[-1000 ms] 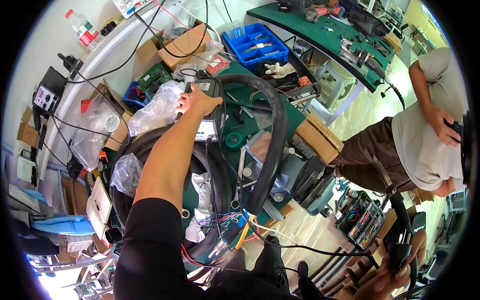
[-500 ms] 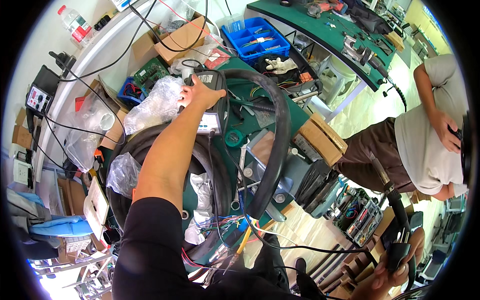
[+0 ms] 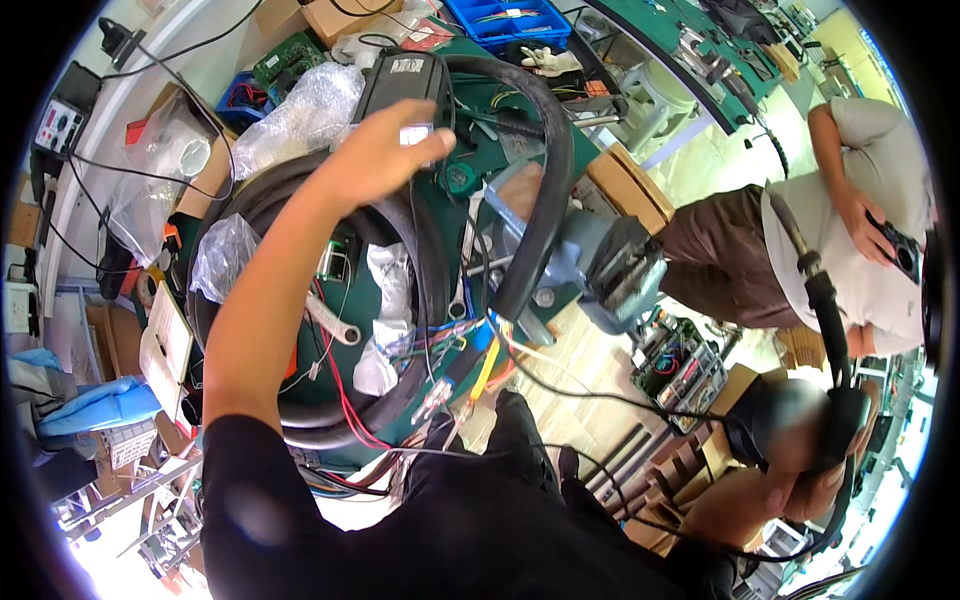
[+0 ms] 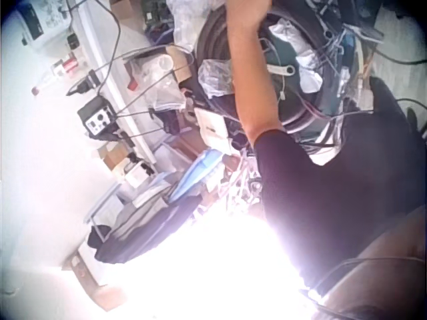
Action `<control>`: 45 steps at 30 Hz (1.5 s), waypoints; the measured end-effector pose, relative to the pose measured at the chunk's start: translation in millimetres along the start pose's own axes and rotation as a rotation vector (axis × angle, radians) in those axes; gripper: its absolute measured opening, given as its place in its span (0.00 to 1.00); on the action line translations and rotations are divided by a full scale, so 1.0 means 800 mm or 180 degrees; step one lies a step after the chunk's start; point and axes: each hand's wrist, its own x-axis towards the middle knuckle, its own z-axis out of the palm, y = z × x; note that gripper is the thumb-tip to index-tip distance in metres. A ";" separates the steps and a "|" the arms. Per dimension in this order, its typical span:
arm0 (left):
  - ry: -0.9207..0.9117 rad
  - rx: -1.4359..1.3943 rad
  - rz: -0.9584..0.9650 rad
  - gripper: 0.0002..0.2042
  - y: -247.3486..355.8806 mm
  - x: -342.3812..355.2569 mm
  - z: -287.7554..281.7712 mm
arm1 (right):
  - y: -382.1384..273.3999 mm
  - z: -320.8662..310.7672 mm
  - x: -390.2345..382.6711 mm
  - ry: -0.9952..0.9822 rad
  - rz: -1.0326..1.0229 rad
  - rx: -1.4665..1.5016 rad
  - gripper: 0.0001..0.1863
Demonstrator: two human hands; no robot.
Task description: The person solders electrical wires on a workbench. They handle a power supply unit, a soldering iron, and several wires, applying solder to connect the wires.
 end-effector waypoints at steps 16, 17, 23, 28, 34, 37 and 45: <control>0.0061 -0.2379 0.1223 0.08 0.224 -0.447 0.022 | -0.003 0.283 -0.100 0.0373 -0.0406 -0.1356 0.10; 0.0164 -0.2564 0.1164 0.08 0.233 -0.461 0.024 | -0.003 0.292 -0.108 0.0322 -0.0481 -0.1397 0.10; -0.0035 -0.2221 0.0833 0.15 0.288 -0.521 0.021 | -0.004 0.327 -0.140 0.0354 -0.1370 -0.2755 0.12; -0.0788 -0.2905 0.0644 0.21 0.311 -0.533 0.015 | -0.019 0.312 -0.152 -0.0324 -0.1432 -0.3080 0.14; -0.0610 -0.2572 0.0015 0.17 0.353 -0.513 0.052 | -0.012 0.255 -0.144 -0.0709 -0.1302 -0.3020 0.25; -0.0280 -0.2819 0.0183 0.15 0.351 -0.498 0.083 | -0.023 0.229 -0.148 -0.0840 -0.1082 -0.3083 0.40; 0.1661 -0.3051 0.0779 0.16 0.328 -0.482 0.130 | 0.002 0.124 -0.131 -0.0352 -0.2206 -0.3408 0.34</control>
